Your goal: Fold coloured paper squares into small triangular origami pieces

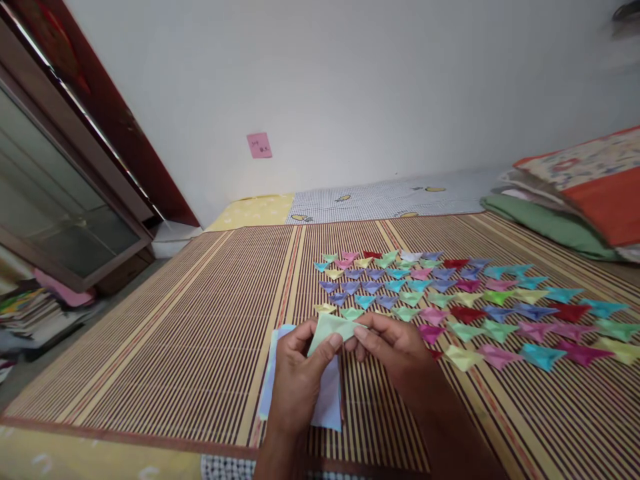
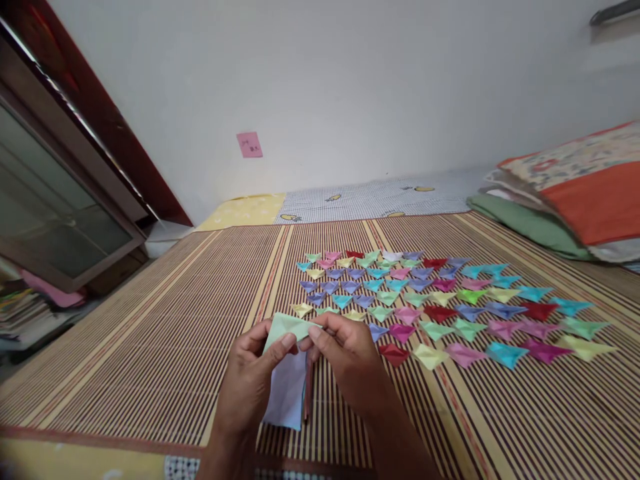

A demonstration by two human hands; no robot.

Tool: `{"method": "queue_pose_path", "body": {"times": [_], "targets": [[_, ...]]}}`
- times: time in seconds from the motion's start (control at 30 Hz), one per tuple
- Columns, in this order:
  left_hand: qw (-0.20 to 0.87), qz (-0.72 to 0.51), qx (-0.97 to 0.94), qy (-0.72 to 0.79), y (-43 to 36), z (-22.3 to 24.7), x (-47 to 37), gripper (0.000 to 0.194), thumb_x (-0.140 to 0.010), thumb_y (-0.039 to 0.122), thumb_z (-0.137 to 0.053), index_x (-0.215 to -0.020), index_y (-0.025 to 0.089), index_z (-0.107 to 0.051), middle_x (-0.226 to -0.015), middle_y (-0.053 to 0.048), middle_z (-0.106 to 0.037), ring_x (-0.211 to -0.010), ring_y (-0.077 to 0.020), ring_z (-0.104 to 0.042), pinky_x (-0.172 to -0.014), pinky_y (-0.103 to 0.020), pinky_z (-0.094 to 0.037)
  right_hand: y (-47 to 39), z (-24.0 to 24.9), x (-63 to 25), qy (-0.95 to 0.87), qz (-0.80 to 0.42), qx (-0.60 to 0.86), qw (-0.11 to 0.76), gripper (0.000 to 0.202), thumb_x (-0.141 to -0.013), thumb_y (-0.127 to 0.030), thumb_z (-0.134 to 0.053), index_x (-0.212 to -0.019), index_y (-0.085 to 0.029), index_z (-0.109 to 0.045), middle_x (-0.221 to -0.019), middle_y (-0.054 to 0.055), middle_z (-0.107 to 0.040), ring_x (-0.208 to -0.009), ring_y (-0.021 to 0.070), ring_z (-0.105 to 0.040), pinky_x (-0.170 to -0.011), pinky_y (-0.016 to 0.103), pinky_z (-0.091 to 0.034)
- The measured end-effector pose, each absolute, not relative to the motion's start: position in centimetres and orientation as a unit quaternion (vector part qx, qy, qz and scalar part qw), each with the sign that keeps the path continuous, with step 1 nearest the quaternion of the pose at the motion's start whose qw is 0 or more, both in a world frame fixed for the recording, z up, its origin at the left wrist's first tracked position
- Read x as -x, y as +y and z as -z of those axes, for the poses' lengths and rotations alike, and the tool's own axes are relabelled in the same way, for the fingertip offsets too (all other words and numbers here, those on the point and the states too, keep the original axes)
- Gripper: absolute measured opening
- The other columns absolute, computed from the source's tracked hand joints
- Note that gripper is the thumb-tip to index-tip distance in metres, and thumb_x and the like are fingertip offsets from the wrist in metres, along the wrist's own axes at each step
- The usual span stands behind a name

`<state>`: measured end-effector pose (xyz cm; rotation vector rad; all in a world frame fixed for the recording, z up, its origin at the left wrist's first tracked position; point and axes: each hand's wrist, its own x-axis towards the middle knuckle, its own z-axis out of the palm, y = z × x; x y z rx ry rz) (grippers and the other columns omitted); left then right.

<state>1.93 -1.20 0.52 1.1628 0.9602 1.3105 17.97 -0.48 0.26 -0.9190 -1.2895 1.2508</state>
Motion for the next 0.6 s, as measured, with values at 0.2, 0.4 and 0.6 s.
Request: {"method": "queue_pose_path", "body": {"times": [0.2,0.4,0.6], "targets": [[0.566,-0.539,-0.479,0.4,-1.07,-0.67,-1.63,0.021,-0.083,0.032,-0.08,-0.073,0.015,-0.071,-0.072,0.0,-0.066,-0.07,-0.0136,-0.058,-0.069,-0.023,-0.045,-0.58,-0.14,-18.3,-0.551,-0.541,0.391,0.5,0.024,-0.088,-0.041,-0.071,-0.079,-0.02,-0.066,-0.069,-0.001,-0.063,-0.066,0.0151,-0.056,-0.063,0.027,-0.042],[0.576,-0.515,-0.494,0.398,-1.02,-0.58,-1.66,0.026,-0.084,0.035,-0.078,-0.071,0.015,-0.067,-0.067,0.0,-0.062,-0.065,-0.0132,-0.054,-0.066,-0.024,-0.042,-0.85,-0.2,-18.27,-0.608,-0.448,0.427,0.497,0.03,-0.09,-0.037,-0.064,-0.067,-0.021,-0.056,-0.062,-0.004,-0.051,-0.06,0.0137,-0.046,-0.058,0.027,-0.036],[0.532,-0.46,-0.562,0.435,-1.23,-0.64,-1.55,0.031,-0.087,0.04,-0.073,-0.071,0.016,-0.063,-0.068,0.001,-0.056,-0.066,-0.014,-0.048,-0.064,-0.025,-0.038,-0.51,-0.8,-18.72,-0.654,-0.429,0.431,0.45,0.017,-0.091,-0.032,-0.061,-0.078,-0.02,-0.064,-0.071,-0.003,-0.059,-0.067,0.015,-0.053,-0.062,0.027,-0.04]]}}
